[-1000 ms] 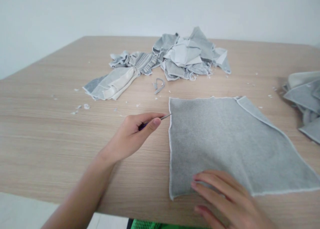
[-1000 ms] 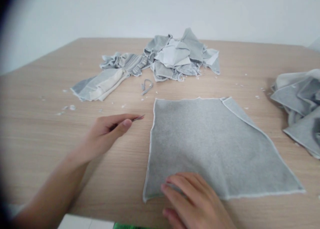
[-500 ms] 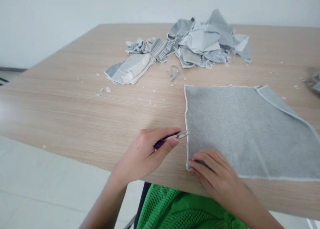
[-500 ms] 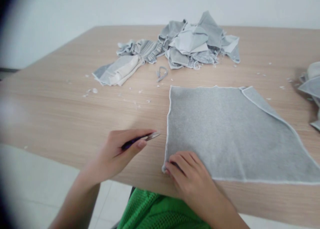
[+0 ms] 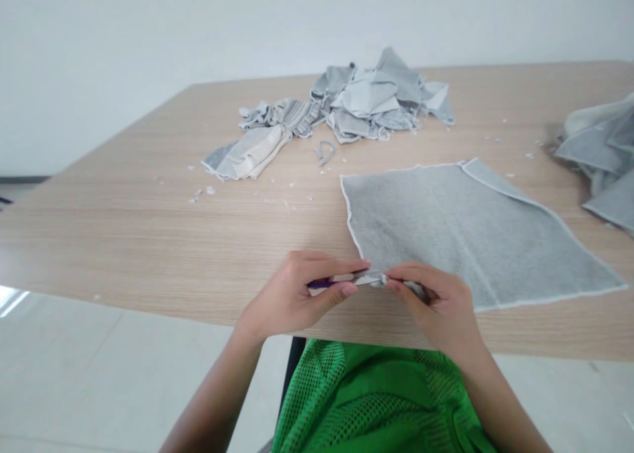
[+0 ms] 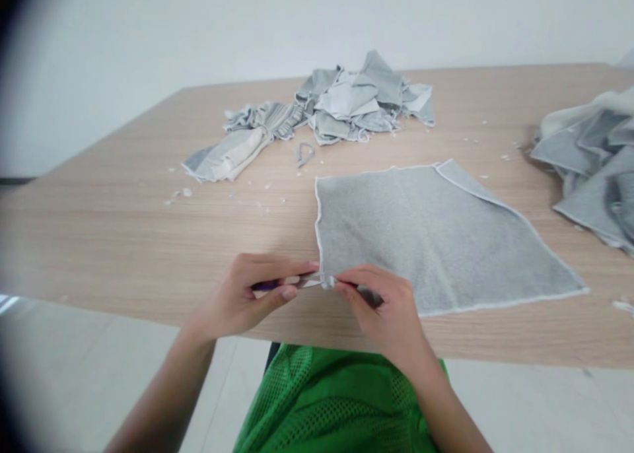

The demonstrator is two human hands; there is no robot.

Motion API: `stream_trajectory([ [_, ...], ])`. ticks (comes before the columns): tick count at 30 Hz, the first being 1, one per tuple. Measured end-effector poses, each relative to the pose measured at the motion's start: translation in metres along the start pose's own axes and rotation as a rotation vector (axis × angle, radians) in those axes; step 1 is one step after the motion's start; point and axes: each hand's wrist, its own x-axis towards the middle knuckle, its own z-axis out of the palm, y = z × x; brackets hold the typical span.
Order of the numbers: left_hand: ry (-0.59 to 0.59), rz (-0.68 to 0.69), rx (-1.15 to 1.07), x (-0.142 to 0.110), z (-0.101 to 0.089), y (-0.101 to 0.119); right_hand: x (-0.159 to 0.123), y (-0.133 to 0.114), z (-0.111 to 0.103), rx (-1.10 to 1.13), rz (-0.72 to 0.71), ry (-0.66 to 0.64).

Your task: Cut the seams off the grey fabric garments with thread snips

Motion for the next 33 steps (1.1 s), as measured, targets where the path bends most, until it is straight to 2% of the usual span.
stream_trajectory([
  [7, 0.060, 0.113, 0.089, 0.004, 0.016, 0.001, -0.001, -0.002, 0.000, 0.021, 0.081, 0.022],
  [14, 0.190, 0.191, 0.347, 0.003, 0.025, 0.000, -0.003, 0.000, -0.001, 0.063, 0.109, 0.033],
  [23, 0.139, 0.260, 0.515, 0.002, 0.026, -0.006, -0.001, 0.001, -0.002, 0.201, 0.237, 0.041],
  [33, 0.137, 0.256, 0.512, 0.002, 0.026, -0.009, 0.001, 0.003, -0.006, 0.333, 0.331, -0.016],
])
